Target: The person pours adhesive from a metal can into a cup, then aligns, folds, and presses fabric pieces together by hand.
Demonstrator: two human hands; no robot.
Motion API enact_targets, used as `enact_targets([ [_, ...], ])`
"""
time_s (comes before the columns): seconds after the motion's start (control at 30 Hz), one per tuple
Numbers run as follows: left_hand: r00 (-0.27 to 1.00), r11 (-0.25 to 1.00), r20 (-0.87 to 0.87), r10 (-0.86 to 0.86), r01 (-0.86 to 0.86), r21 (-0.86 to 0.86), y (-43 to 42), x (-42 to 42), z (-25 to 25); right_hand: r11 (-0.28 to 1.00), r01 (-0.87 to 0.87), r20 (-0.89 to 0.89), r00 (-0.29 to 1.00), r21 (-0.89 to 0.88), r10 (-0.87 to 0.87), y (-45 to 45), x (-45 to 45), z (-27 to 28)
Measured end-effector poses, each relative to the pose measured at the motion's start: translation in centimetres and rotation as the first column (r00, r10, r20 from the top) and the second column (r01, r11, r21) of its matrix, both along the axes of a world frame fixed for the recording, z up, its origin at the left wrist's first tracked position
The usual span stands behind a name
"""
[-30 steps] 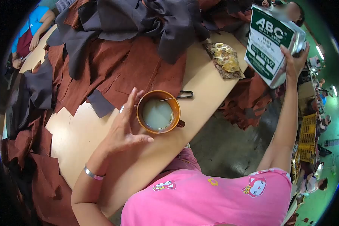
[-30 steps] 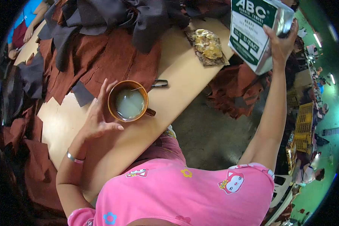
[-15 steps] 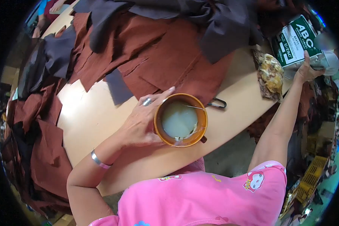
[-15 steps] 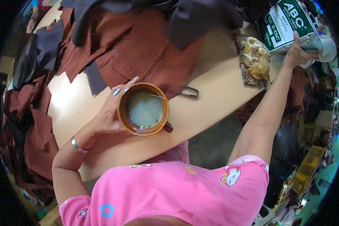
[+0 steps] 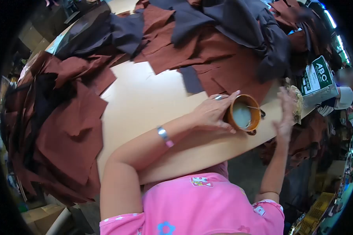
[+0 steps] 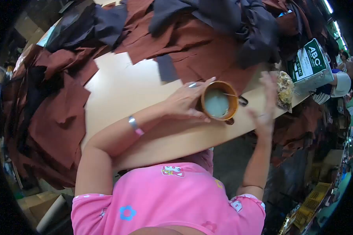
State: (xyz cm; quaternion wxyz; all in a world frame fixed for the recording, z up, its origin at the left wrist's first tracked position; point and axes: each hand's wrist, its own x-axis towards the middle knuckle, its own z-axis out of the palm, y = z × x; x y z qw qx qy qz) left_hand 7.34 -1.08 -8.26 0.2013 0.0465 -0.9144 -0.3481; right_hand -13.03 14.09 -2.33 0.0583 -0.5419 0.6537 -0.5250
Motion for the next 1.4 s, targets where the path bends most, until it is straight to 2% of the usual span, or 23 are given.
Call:
enact_targets([
  [0.03, 1.0, 1.0, -0.021, 0.003, -0.003, -0.016, -0.1, 0.5, -0.3, 0.995, -0.098, -0.317, 0.943, 0.031, 0.103, -0.7, 4.2, -0.1],
  [0.1, 0.999, 1.0, 0.04, 0.001, -0.001, 0.003, -0.6, 1.7, -0.2, 0.988, -0.066, -0.191, 0.977, 0.141, 0.093, -1.5, 8.3, -0.3],
  [0.13, 0.998, 1.0, 0.067, -0.014, 0.013, 0.013, -0.6, 2.0, -0.1, 0.981, -0.015, -0.223, 0.973, 0.195, 0.06, -1.7, 9.0, -0.2],
  [0.2, 0.984, 0.993, 0.175, -0.041, 0.06, -0.101, -1.2, 4.2, 1.0, 0.945, 0.112, -0.289, 0.957, 0.308, -0.019, -2.2, 9.6, 0.3],
  [0.23, 0.973, 0.983, 0.225, -0.058, 0.095, -0.158, -1.4, 5.2, 1.2, 0.942, 0.142, -0.322, 0.946, 0.305, -0.038, -2.3, 9.9, 0.3],
  [0.33, 0.999, 0.964, 0.036, -0.018, 0.027, -0.263, -1.3, 6.2, -0.7, 0.939, 0.211, -0.401, 0.912, 0.27, -0.089, -2.5, 10.1, 0.2],
  [0.43, 0.999, 0.946, 0.035, 0.028, -0.015, -0.324, -0.9, 6.0, -0.4, 0.902, 0.404, -0.536, 0.801, 0.155, -0.266, -2.0, 8.8, -0.2],
  [0.47, 0.999, 0.952, -0.036, 0.016, -0.026, -0.306, -1.1, 5.7, -1.1, 0.877, 0.448, -0.486, 0.813, 0.175, -0.319, -1.8, 8.3, 0.0],
  [0.67, 0.999, 0.923, 0.036, 0.036, -0.019, -0.385, -0.6, 5.4, -0.6, 0.756, 0.635, -0.539, 0.698, 0.161, -0.472, -0.1, 2.1, -0.5],
  [0.77, 0.999, 0.918, 0.018, 0.038, -0.028, -0.395, -0.6, 5.6, -0.4, 0.752, 0.607, -0.323, 0.787, 0.257, -0.526, 0.4, -0.3, -1.5],
  [0.8, 0.998, 0.914, 0.026, 0.049, -0.035, -0.403, -0.6, 5.5, -0.4, 0.757, 0.556, -0.271, 0.831, 0.345, -0.487, 0.5, 0.2, -0.8],
  [0.9, 0.998, 0.911, 0.014, 0.056, -0.045, -0.41, -0.6, 5.3, -0.8, 0.743, 0.626, -0.532, 0.724, 0.237, -0.44, 0.2, -0.2, -1.4],
  [1.1, 0.998, 0.91, 0.006, 0.07, -0.061, -0.411, -0.5, 5.5, -0.8, 0.808, 0.501, -0.369, 0.846, 0.308, -0.384, 1.3, -0.2, -0.7],
  [1.23, 0.991, 0.904, 0.125, 0.039, 0.019, -0.427, -0.3, 5.6, 0.8, 0.868, 0.424, -0.317, 0.886, 0.257, -0.339, 1.9, 0.7, -0.4],
  [1.33, 0.994, 0.872, -0.09, 0.054, -0.091, -0.481, -0.4, 3.3, 0.4, 0.88, 0.418, -0.28, 0.893, 0.223, -0.353, 1.7, 0.1, -0.3],
  [1.4, 0.981, 0.804, -0.153, 0.12, -0.187, -0.565, -1.4, -0.2, 0.3, 0.894, 0.41, -0.211, 0.904, 0.179, -0.372, 1.6, -1.0, -0.3],
])
